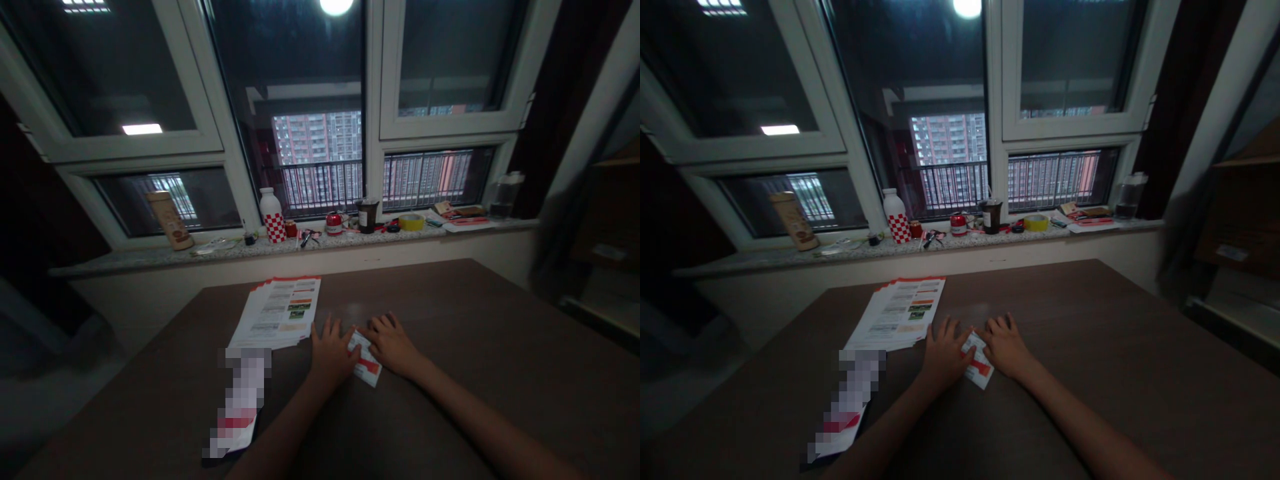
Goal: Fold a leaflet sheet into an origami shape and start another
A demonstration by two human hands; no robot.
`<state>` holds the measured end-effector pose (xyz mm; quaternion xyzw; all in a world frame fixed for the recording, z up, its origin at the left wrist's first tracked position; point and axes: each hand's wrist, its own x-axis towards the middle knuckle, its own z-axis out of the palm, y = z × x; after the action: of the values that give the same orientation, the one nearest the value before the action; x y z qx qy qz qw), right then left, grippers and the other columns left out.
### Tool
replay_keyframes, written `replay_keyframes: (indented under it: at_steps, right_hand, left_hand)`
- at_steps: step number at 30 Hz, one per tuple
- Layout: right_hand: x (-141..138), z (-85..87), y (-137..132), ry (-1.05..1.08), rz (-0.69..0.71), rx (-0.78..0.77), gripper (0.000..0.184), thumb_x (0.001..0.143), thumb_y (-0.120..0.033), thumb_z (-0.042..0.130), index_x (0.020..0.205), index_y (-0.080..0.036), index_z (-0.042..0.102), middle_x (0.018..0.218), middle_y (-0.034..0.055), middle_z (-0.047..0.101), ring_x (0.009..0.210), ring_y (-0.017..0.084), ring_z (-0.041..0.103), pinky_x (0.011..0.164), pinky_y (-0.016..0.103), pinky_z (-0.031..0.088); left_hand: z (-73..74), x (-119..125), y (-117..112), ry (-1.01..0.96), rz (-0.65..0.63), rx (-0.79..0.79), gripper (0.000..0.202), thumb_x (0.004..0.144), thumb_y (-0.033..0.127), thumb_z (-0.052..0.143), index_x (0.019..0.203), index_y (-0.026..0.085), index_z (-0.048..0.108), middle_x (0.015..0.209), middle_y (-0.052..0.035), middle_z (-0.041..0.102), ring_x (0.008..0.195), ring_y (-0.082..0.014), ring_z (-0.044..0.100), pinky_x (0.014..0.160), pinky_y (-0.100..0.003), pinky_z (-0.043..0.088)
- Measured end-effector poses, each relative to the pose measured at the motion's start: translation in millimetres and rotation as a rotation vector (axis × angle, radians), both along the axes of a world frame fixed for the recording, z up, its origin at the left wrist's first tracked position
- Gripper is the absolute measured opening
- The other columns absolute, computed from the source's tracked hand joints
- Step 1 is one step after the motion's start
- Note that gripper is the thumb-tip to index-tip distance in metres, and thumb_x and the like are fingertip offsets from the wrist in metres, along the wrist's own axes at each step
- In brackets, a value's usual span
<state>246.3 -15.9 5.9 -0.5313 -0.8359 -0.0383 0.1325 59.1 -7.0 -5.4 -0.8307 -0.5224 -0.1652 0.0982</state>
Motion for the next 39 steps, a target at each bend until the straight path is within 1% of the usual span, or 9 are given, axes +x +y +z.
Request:
replay_keyframes:
  at_steps: [5, 11, 16, 18, 23, 26, 31, 36, 39]
  right_hand:
    - [2, 0.1, -2, 0.009, -0.014, 0.019, 0.046, 0.082, -0.023, 0.056, 0.127, -0.033, 0.056, 0.112, 0.0079, 0.057, 0.11, 0.027, 0.045, 0.108, 0.055, 0.014]
    - [12, 0.4, -7, 0.025, -0.022, 0.042, 0.036, 0.084, -0.031, 0.057, 0.119, -0.03, 0.062, 0.109, 0.0077, 0.056, 0.108, 0.026, 0.046, 0.109, 0.054, 0.015]
    - [24, 1.5, -12, 0.062, -0.028, 0.031, 0.023, 0.085, -0.038, 0.057, 0.101, -0.026, 0.068, 0.102, 0.0074, 0.057, 0.105, 0.025, 0.049, 0.108, 0.053, 0.017]
    - [26, 1.7, -12, 0.071, -0.029, 0.027, 0.022, 0.084, -0.04, 0.057, 0.097, -0.025, 0.068, 0.103, 0.0075, 0.057, 0.106, 0.025, 0.049, 0.108, 0.053, 0.017]
    - [26, 0.0, -9, 0.089, -0.028, 0.004, 0.021, 0.084, -0.04, 0.058, 0.096, -0.025, 0.067, 0.101, 0.0066, 0.058, 0.105, 0.025, 0.05, 0.108, 0.054, 0.016]
    - [26, -1.2, -7, 0.094, -0.036, -0.003, 0.022, 0.084, -0.041, 0.058, 0.095, -0.025, 0.067, 0.103, 0.0069, 0.058, 0.105, 0.025, 0.05, 0.108, 0.053, 0.018]
    - [35, 1.2, -9, 0.105, -0.064, -0.02, 0.026, 0.084, -0.049, 0.058, 0.083, -0.024, 0.068, 0.096, 0.0058, 0.058, 0.102, 0.025, 0.052, 0.107, 0.052, 0.021]
    - [41, 3.5, -10, 0.111, -0.052, -0.008, 0.026, 0.084, -0.048, 0.059, 0.078, -0.025, 0.069, 0.092, 0.0047, 0.058, 0.099, 0.024, 0.052, 0.108, 0.052, 0.021]
    - [43, 2.5, -9, 0.095, -0.044, 0.012, 0.028, 0.083, -0.048, 0.061, 0.069, -0.024, 0.068, 0.09, 0.0042, 0.059, 0.1, 0.024, 0.052, 0.107, 0.053, 0.021]
  left_hand:
    - [0.3, 0, -1, -0.003, -0.012, 0.028, 0.047, 0.087, 0.054, 0.048, 0.13, 0.034, 0.055, 0.139, -0.0119, 0.05, 0.138, -0.0344, 0.026, 0.105, -0.065, 0.015]
    - [-0.7, -1, 0, -0.01, -0.005, 0.018, 0.048, 0.087, 0.054, 0.049, 0.13, 0.034, 0.055, 0.14, -0.0114, 0.049, 0.139, -0.0354, 0.025, 0.106, -0.065, 0.015]
    - [-0.1, -1, 0, -0.007, 0.0, 0.006, 0.049, 0.087, 0.055, 0.047, 0.131, 0.035, 0.054, 0.141, -0.0106, 0.049, 0.139, -0.0359, 0.026, 0.106, -0.065, 0.015]
    - [0.2, -1, -1, -0.009, 0.004, 0.004, 0.048, 0.088, 0.056, 0.047, 0.131, 0.035, 0.054, 0.141, -0.0105, 0.049, 0.139, -0.0356, 0.025, 0.106, -0.064, 0.015]
    - [0.1, -1, -1, -0.011, 0.016, -0.012, 0.049, 0.087, 0.057, 0.047, 0.132, 0.037, 0.052, 0.141, -0.0094, 0.049, 0.139, -0.036, 0.024, 0.106, -0.064, 0.015]
    - [-0.6, -1, -2, -0.013, 0.02, -0.015, 0.049, 0.088, 0.057, 0.045, 0.132, 0.037, 0.051, 0.141, -0.009, 0.049, 0.139, -0.0357, 0.024, 0.106, -0.063, 0.016]
    - [-0.5, -2, -2, -0.016, 0.026, -0.017, 0.049, 0.088, 0.056, 0.046, 0.133, 0.037, 0.051, 0.14, -0.0091, 0.05, 0.139, -0.0362, 0.025, 0.106, -0.064, 0.016]
    - [1.2, -1, -2, -0.017, 0.031, -0.047, 0.05, 0.087, 0.056, 0.048, 0.134, 0.037, 0.05, 0.14, -0.0084, 0.051, 0.138, -0.0369, 0.025, 0.106, -0.064, 0.016]
    - [0.5, -2, -3, -0.023, 0.034, -0.045, 0.049, 0.088, 0.056, 0.047, 0.133, 0.038, 0.051, 0.14, -0.0085, 0.05, 0.138, -0.0365, 0.025, 0.106, -0.063, 0.017]
